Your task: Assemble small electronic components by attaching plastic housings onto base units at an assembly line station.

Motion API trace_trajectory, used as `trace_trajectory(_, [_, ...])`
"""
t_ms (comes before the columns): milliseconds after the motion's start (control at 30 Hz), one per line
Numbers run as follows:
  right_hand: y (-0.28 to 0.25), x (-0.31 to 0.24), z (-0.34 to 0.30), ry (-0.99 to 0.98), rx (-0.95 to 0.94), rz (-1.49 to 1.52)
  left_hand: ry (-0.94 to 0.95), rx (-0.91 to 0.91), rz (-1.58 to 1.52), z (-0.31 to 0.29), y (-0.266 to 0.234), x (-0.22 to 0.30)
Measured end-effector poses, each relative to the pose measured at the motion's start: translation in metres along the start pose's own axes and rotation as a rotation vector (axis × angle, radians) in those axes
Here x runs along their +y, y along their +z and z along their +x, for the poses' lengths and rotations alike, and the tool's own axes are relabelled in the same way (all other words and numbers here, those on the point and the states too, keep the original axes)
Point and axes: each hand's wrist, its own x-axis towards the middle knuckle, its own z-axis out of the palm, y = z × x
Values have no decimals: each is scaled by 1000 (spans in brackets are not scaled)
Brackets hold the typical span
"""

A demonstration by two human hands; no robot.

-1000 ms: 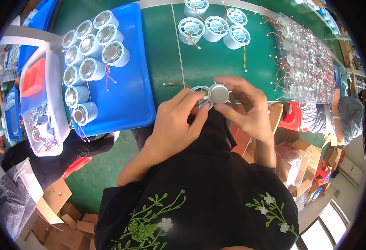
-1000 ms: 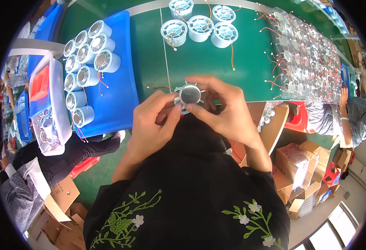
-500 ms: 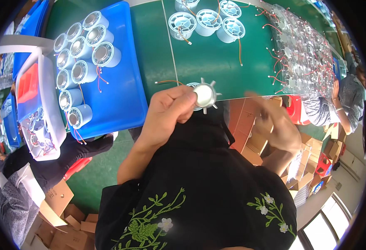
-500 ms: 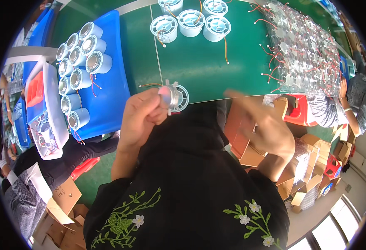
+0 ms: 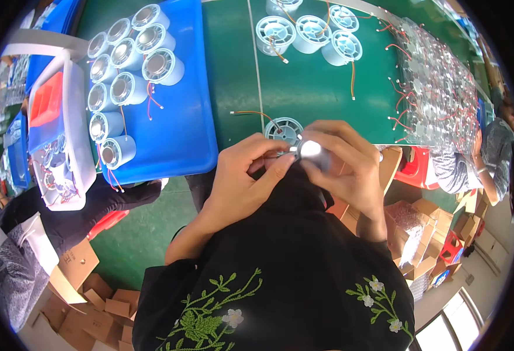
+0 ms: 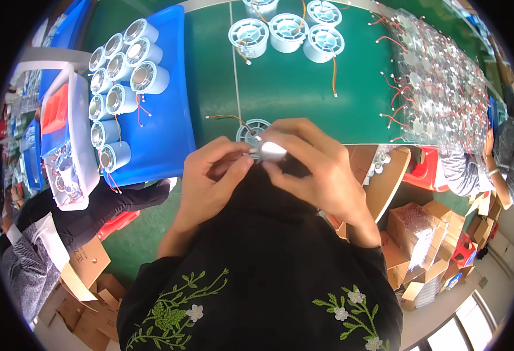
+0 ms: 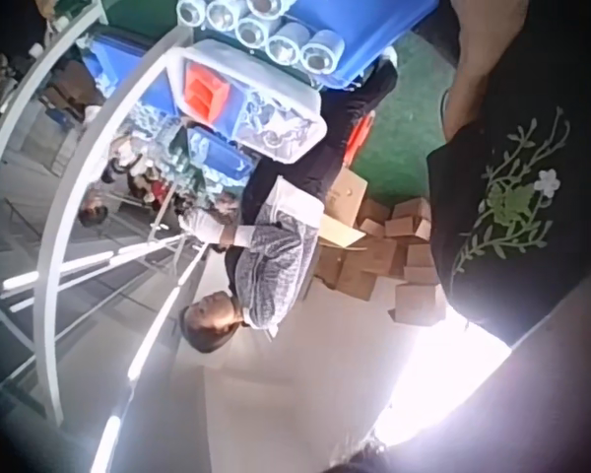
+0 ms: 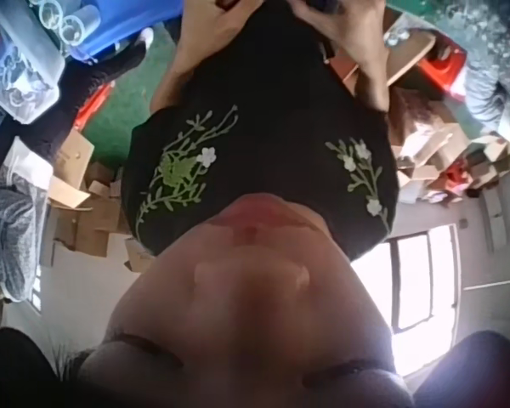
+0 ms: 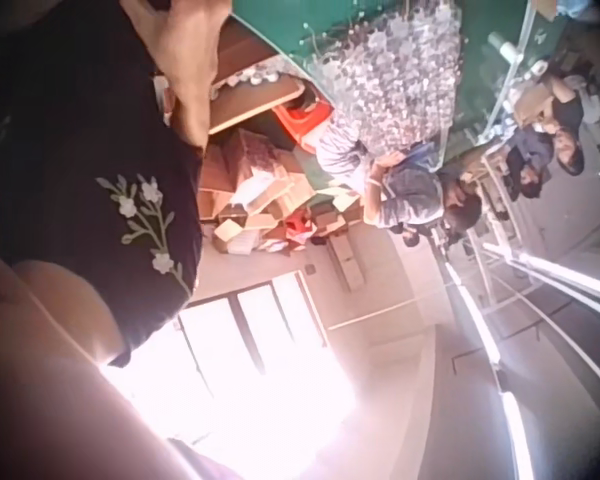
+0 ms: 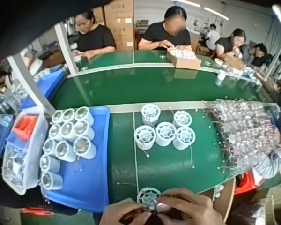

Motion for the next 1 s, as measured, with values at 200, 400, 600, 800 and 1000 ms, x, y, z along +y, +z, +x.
trace_trajectory(200, [22,-4,4,109,78,-9,283,205,437,9,-7,-17])
trace_trajectory(400, [43,-15,-3,294,204,-40,671,154,642,45,-28,-25])
trace_trajectory(600, [58,-3,-1,301,295,-86,530,69,455,47,-24,-36])
trace_trajectory(800, [48,21,20,96,259,-87,300,269,334,36,-5,-40])
trace_trajectory(1000, [38,14,19,14,208,-182,445,334,568,38,-12,-38])
